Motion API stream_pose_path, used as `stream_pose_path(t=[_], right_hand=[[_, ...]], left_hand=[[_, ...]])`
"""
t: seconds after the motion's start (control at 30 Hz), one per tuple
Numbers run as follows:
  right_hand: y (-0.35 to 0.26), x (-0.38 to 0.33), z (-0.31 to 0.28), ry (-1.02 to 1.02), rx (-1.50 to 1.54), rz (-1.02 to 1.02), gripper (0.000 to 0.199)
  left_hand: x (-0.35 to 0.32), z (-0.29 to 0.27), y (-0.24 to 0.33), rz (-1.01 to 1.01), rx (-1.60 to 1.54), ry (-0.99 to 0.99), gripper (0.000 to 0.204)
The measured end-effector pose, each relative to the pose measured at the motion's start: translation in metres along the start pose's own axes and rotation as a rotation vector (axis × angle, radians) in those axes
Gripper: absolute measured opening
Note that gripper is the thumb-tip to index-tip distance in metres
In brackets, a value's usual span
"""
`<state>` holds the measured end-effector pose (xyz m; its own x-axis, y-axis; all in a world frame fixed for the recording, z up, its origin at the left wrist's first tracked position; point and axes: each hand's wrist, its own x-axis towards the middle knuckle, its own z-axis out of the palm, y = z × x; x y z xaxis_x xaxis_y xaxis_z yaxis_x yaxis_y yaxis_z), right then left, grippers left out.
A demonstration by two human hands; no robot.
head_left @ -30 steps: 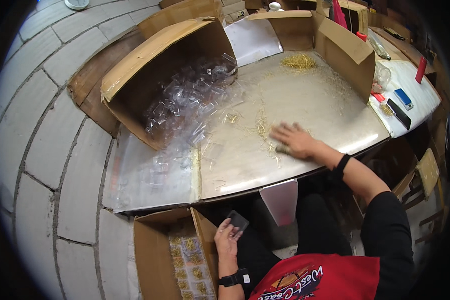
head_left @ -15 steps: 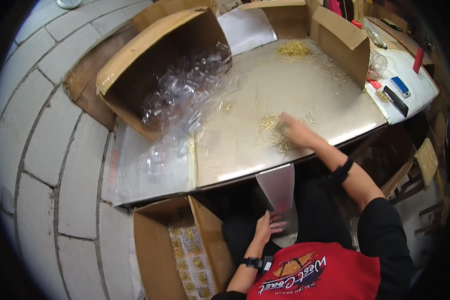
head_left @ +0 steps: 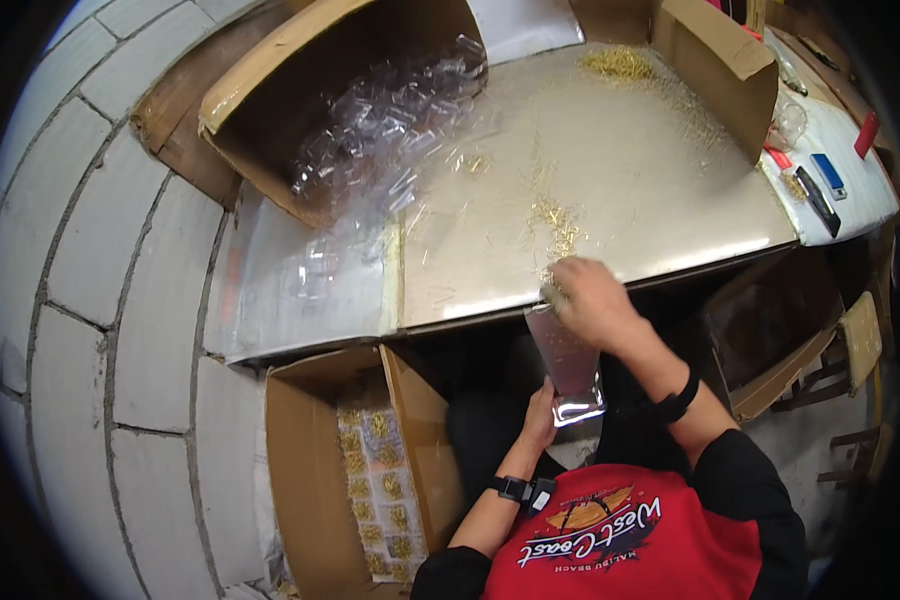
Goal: The person scoops small yellow items from a table into clear plastic containers using a funnel and places the filled containers into a cardboard box. The person repeats this process multiple times, occasionally adjusting the funnel and containers.
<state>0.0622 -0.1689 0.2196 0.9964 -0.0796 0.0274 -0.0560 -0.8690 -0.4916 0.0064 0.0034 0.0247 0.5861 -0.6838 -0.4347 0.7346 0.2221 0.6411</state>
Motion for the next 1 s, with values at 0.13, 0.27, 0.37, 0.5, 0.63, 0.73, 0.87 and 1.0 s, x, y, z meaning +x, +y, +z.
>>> stream_pose_path(t=[0.13,0.27,0.37,0.5,0.63,0.73,0.87,1.0], right_hand=[[0.058,0.03,0.011,0.247,0.01,-0.164,0.036],[0.065,0.037,0.023,0.303,0.019,-0.161,0.04],[0.043,0.006,0.042,0.347,-0.098,-0.208,0.045],[0.016,-0.042,0.035,0.262,-0.083,-0.167,0.043],[0.016,-0.064,0.013,0.189,-0.001,-0.212,0.045],[0.022,-0.075,0.004,0.195,-0.001,-0.277,0.048],[0.032,-0.101,0.007,0.174,0.151,-0.229,0.044],[0.048,-0.12,0.023,0.108,0.292,-0.202,0.047]], left_hand=[[0.008,0.002,-0.007,0.0,-0.021,-0.005,0.054],[0.022,-0.018,-0.023,-0.055,0.016,-0.019,0.051],[0.017,-0.012,-0.017,-0.072,-0.039,-0.058,0.051],[0.018,-0.004,-0.007,-0.072,-0.096,-0.076,0.053],[0.007,0.006,-0.009,-0.06,-0.145,-0.027,0.051],[0.01,0.0,-0.02,-0.014,-0.132,0.035,0.053],[0.01,-0.013,-0.031,0.004,-0.09,0.027,0.055],[-0.004,-0.004,-0.019,-0.027,-0.084,0.017,0.054]])
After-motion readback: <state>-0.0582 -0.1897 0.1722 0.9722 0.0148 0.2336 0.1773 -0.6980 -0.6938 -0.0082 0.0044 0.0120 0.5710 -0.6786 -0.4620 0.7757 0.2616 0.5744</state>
